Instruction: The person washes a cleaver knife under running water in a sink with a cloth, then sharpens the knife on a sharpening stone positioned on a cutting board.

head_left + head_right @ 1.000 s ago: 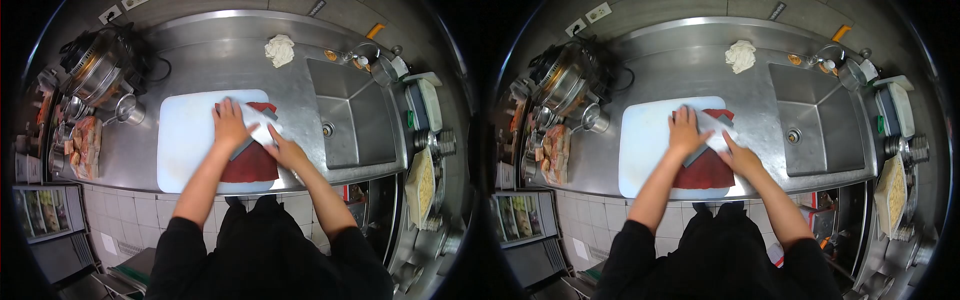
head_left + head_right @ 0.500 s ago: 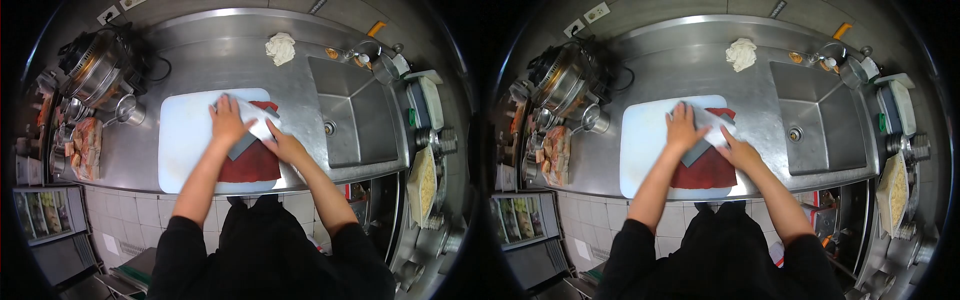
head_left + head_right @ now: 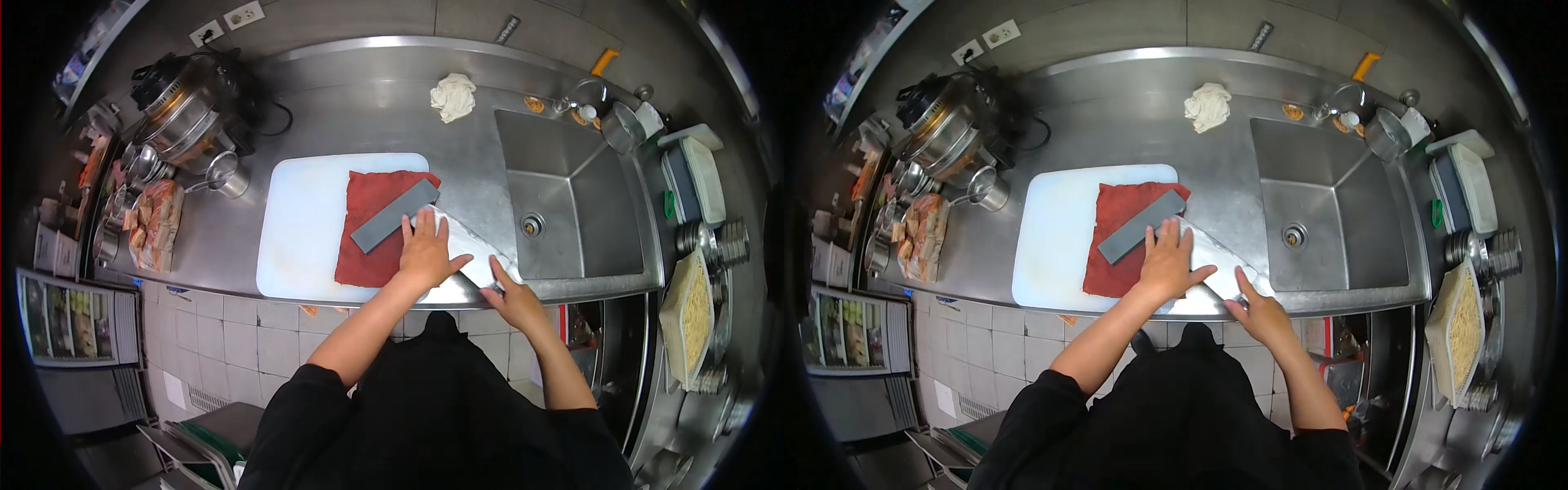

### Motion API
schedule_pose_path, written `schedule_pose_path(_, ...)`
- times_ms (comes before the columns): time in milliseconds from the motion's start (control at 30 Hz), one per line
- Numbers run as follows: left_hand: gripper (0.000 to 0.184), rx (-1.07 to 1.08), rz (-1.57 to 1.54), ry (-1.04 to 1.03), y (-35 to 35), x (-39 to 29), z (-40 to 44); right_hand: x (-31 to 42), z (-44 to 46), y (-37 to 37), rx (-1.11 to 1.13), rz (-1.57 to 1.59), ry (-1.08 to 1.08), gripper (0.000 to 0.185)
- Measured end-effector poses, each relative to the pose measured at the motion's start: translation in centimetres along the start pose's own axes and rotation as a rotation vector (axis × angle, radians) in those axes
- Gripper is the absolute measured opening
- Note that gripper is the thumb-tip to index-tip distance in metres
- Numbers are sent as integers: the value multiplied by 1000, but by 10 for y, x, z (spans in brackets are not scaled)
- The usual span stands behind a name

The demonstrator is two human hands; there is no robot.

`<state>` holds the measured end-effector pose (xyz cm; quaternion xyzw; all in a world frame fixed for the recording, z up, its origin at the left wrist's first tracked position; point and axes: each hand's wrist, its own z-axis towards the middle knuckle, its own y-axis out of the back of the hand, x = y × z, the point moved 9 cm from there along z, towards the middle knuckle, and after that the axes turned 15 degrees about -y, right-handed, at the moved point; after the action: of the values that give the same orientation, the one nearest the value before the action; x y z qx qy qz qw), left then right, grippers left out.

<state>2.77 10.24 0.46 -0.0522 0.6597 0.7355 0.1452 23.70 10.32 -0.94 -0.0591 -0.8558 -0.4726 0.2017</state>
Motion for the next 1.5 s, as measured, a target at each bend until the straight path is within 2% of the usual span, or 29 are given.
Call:
schedule_pose_path(33, 96, 42, -130, -26, 0, -10, 1, -6, -3, 10, -5, -1, 14, 77)
schedule_pose_path(67, 87, -56, -189, -9, 14, -11, 0, -13, -5, 22, -31, -6, 13, 76)
schedule_pose_path(100, 87, -61, -185, -10, 26, -9, 0, -21, -7, 31, -55, -11, 8, 74)
schedule_pose_path(167, 76, -391, -153, -3, 79, 10, -10, -17, -13, 56, -74, 38, 49, 73)
schedule_pose_path(233, 65, -570, -207, 84, 116, 41, -26, 13, -36, 80, 185, 378, 55, 73)
schedule_pose_path(267, 62, -636, -216, 141, 130, 54, -36, 20, -40, 89, 228, 520, 112, 64)
schedule_pose_path(300, 60, -702, -226, 198, 142, 64, -47, 15, -32, 84, 233, 519, 117, 64)
schedule_pose_path(367, 57, -744, -220, 262, 160, 73, -64, 12, -15, 96, 6, 682, 298, 41)
schedule_pose_path(400, 56, -742, -241, 295, 164, 74, -70, 15, -9, 103, -69, 599, 261, 30)
schedule_pose_path(433, 56, -745, -240, 293, 163, 76, -73, 15, -5, 97, -71, 599, 264, 30)
schedule_pose_path(500, 56, -689, -204, 323, 153, 84, -76, 5, 16, 67, 13, 573, 91, 36)
schedule_pose_path(533, 55, -665, -199, 316, 147, 86, -76, 5, 20, 53, 125, 620, 19, 39)
schedule_pose_path(567, 55, -665, -204, 317, 141, 90, -76, 3, 26, 46, 124, 617, 16, 39)
schedule_pose_path(667, 48, -589, -175, 288, 122, 103, -66, -2, 52, -2, 383, 758, -99, 36)
schedule_pose_path(800, 42, -562, -186, 269, 109, 133, -50, 10, 60, -27, 514, 782, -160, 33)
schedule_pose_path(900, 38, -538, -300, 269, 100, 157, -37, 20, 68, -43, 586, 827, -177, 34)
schedule_pose_path(1100, 37, -542, -335, 242, 97, 185, -16, 23, 83, -54, 559, 718, -243, 32)
schedule_pose_path(1167, 39, -499, -266, 171, 92, 177, -7, 26, 81, -49, 547, 703, -247, 31)
schedule_pose_path(1233, 45, -279, -258, 153, 76, 150, 7, 31, 80, -43, 545, 675, -234, 31)
schedule_pose_path(1300, 54, -210, -23, 10, 45, 111, 13, 33, 80, -34, 464, 637, -194, 34)
schedule_pose_path(1367, 69, -19, 3, 61, 27, 84, 15, 38, 75, -29, 486, 590, -151, 35)
schedule_pose_path(1400, 69, -24, 10, 82, 24, 75, 11, 37, 72, -26, 481, 553, -152, 36)
schedule_pose_path(1467, 85, 51, 147, 89, 14, 60, 7, 26, 71, -29, 489, 489, -148, 40)
schedule_pose_path(1500, 85, 48, 154, 105, 14, 60, 7, 28, 74, -26, 499, 481, -135, 40)
